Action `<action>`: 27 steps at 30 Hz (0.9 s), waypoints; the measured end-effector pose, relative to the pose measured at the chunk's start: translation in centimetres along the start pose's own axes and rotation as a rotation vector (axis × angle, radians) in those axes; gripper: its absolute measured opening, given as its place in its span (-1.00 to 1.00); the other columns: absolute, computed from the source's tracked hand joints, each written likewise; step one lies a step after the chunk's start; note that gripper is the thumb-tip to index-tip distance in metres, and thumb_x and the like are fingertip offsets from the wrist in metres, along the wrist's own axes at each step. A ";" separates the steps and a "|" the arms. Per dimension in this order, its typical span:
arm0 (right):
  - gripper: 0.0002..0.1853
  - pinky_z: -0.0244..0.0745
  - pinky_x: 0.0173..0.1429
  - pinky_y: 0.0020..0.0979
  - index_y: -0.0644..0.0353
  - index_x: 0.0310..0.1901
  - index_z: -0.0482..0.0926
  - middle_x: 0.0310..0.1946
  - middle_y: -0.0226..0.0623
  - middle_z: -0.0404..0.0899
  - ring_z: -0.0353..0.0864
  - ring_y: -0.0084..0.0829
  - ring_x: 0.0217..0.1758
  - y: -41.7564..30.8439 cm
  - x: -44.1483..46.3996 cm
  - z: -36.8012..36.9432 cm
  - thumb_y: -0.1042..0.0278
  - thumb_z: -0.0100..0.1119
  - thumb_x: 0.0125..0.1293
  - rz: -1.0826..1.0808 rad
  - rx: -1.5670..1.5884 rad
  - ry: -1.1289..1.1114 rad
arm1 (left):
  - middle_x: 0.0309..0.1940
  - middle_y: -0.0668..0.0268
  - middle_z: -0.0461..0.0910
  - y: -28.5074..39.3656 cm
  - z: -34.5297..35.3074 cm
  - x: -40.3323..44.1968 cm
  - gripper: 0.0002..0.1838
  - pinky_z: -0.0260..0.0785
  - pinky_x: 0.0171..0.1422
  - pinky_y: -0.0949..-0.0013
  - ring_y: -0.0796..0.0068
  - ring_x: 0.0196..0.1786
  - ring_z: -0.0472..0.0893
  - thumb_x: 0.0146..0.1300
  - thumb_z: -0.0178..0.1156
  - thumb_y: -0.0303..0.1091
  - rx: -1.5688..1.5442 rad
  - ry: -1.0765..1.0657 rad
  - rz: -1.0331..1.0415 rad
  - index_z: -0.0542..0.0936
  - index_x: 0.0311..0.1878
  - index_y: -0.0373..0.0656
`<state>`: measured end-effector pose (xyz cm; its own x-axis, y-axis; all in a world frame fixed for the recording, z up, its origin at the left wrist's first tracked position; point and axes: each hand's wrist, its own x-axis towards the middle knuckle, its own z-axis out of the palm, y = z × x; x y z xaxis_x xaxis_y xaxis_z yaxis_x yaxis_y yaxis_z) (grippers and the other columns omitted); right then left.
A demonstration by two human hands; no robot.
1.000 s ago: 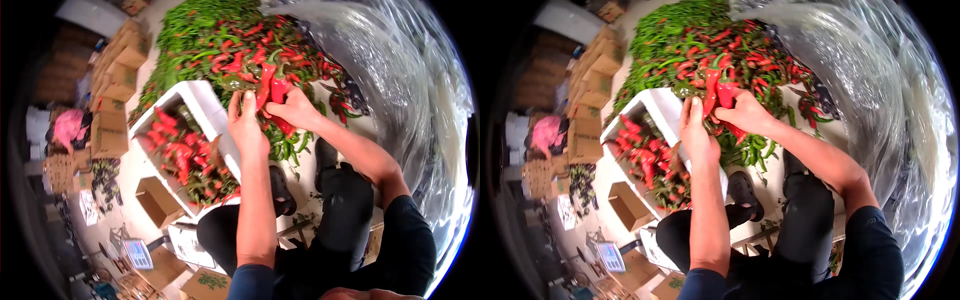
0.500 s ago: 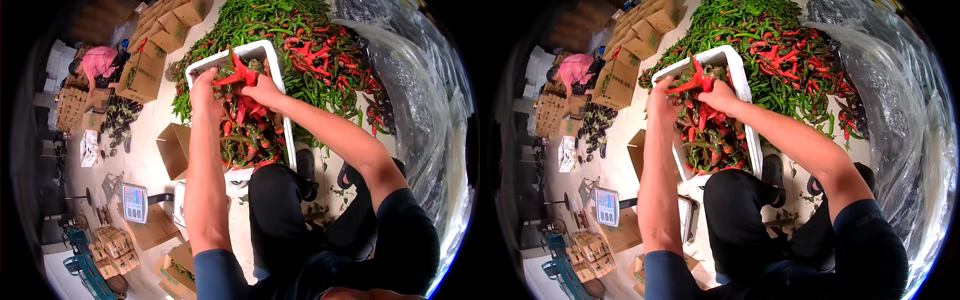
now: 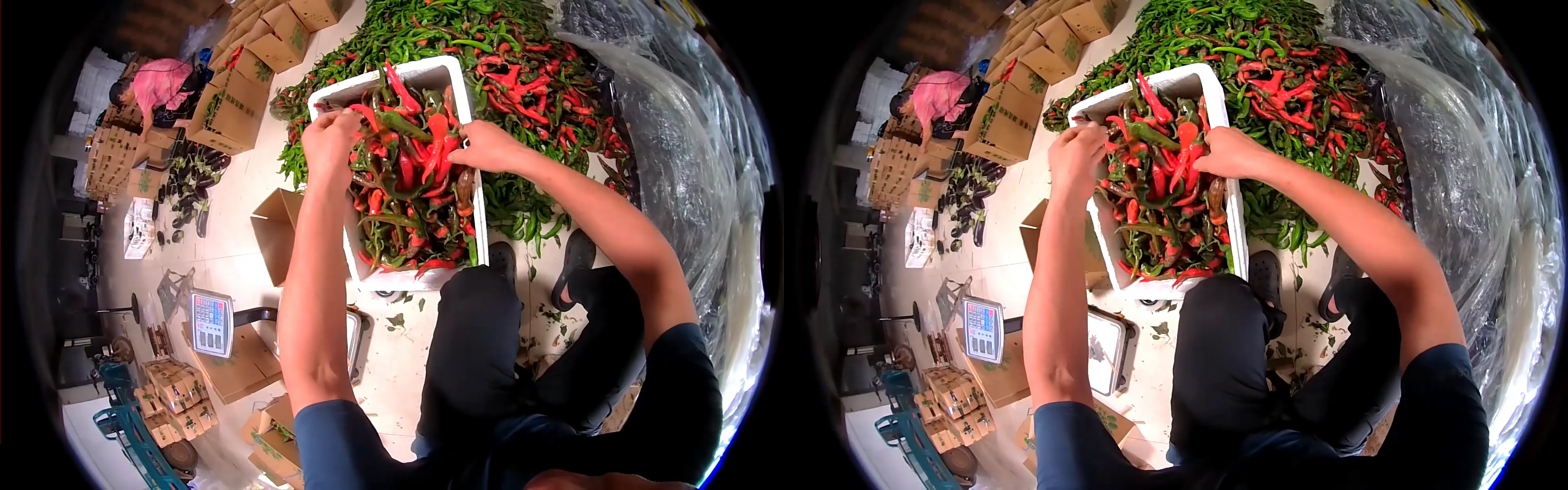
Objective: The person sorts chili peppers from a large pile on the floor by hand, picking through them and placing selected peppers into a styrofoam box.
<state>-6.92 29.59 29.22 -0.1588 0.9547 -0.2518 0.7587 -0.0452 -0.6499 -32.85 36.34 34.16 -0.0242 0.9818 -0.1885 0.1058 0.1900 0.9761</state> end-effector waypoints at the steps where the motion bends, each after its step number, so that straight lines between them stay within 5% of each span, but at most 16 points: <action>1: -0.52 0.59 0.01 -0.09 0.49 -0.18 0.66 -0.29 0.18 0.69 0.72 0.07 -0.16 0.6 0.2 0.1 0.09 0.30 0.18 -0.029 -0.010 0.036 | -0.03 0.14 0.67 -0.1 -0.3 -0.8 -0.69 0.47 0.14 0.26 0.29 0.00 0.67 0.38 0.28 -0.28 -0.106 0.020 0.070 0.59 0.04 -0.30; 2: -0.55 0.60 -0.03 -0.12 0.47 -0.16 0.66 -0.32 0.13 0.69 0.73 0.02 -0.20 0.9 0.5 0.3 0.11 0.29 0.21 -0.055 -0.017 0.046 | -0.09 0.16 0.68 -0.1 -0.6 -1.8 -0.72 0.53 0.03 0.32 0.33 -0.10 0.70 0.40 0.26 -0.30 -0.213 0.040 0.140 0.58 0.02 -0.32; 3: -0.57 0.61 -0.08 -0.14 0.46 -0.15 0.66 -0.34 0.09 0.70 0.74 -0.04 -0.23 1.1 0.8 0.6 0.14 0.28 0.25 -0.080 -0.023 0.055 | -0.27 0.24 0.68 0.6 -0.5 -3.5 -0.78 0.44 -0.31 0.51 0.51 -0.33 0.67 0.44 0.24 -0.33 -0.222 0.120 0.177 0.59 -0.06 -0.33; 7: -0.65 0.64 -0.16 -0.32 0.41 0.08 0.62 -0.41 -0.20 0.69 0.71 -0.36 -0.33 -0.5 0.9 1.3 0.34 0.20 0.38 0.013 0.421 -0.104 | -0.33 0.28 0.65 -1.4 -1.5 -9.5 -0.78 0.32 -0.41 0.55 0.60 -0.34 0.66 0.41 0.28 -0.31 -0.065 0.044 0.109 0.62 -0.11 -0.31; 8: -0.58 0.65 -0.21 -0.41 0.43 0.22 0.53 -0.38 -0.33 0.67 0.67 -0.51 -0.31 0.0 1.7 2.4 0.41 0.18 0.39 -0.110 0.597 -0.182 | -0.35 0.30 0.64 -2.6 -0.7 -11.4 -0.79 0.29 -0.45 0.57 0.62 -0.35 0.66 0.40 0.29 -0.31 0.058 -0.011 0.058 0.63 -0.12 -0.30; 11: -0.55 0.65 -0.21 -0.38 0.51 0.25 0.47 -0.29 -0.26 0.68 0.68 -0.50 -0.27 1.2 1.7 3.9 0.42 0.15 0.40 -0.290 0.305 -0.234 | -0.36 0.32 0.64 -9.8 2.5 -15.7 -0.87 0.40 -0.43 0.53 0.55 -0.39 0.67 0.40 0.21 -0.47 -0.052 -0.300 -0.166 0.63 -0.09 -0.33; 15: -0.60 0.66 -0.23 -0.37 0.53 0.17 0.50 -0.24 -0.22 0.68 0.70 -0.47 -0.23 3.6 -0.1 2.7 0.39 0.12 0.43 -0.160 0.292 -0.031 | -0.27 0.22 0.65 -15.3 7.3 -18.1 -0.80 0.53 -0.31 0.45 0.47 -0.31 0.69 0.42 0.18 -0.53 -0.257 -0.388 -0.347 0.60 0.04 -0.40; 19: -0.46 0.71 -0.36 -0.43 0.41 0.15 0.59 -0.20 -0.18 0.67 0.68 -0.48 -0.26 3.2 -5.7 -1.8 0.04 0.25 0.42 -0.021 0.427 -0.364 | -0.23 0.20 0.66 -13.8 12.2 -17.2 -0.73 0.57 -0.27 0.43 0.44 -0.23 0.71 0.37 0.22 -0.54 -0.336 -0.288 -0.267 0.49 0.08 -0.43; 24: -0.69 0.57 -0.41 -0.49 0.45 0.08 0.62 -0.44 -0.21 0.72 0.69 -0.53 -0.48 7.9 -10.3 -1.6 0.46 0.12 0.41 0.004 0.493 -0.198 | -0.28 0.11 0.69 -12.3 18.6 -16.6 -0.60 0.58 -0.32 0.39 0.43 -0.35 0.69 0.38 0.25 -0.54 -0.251 -0.313 -0.147 0.30 0.15 -0.44; 27: -0.77 0.59 -0.35 -0.48 0.47 -0.04 0.64 -0.41 -0.21 0.71 0.68 -0.51 -0.45 10.9 -13.4 -3.3 0.49 0.15 0.38 0.019 0.617 -0.031 | -0.21 0.10 0.69 -12.2 22.0 -17.0 -0.40 0.60 -0.22 0.37 0.39 -0.32 0.69 0.37 0.26 -0.54 -0.327 -0.427 -0.118 0.19 0.35 -0.45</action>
<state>5.58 17.30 27.87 -0.1740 0.9436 -0.2816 0.2580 -0.2323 -0.9378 -11.84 17.40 23.12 0.3957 0.8810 -0.2591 -0.1898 0.3545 0.9156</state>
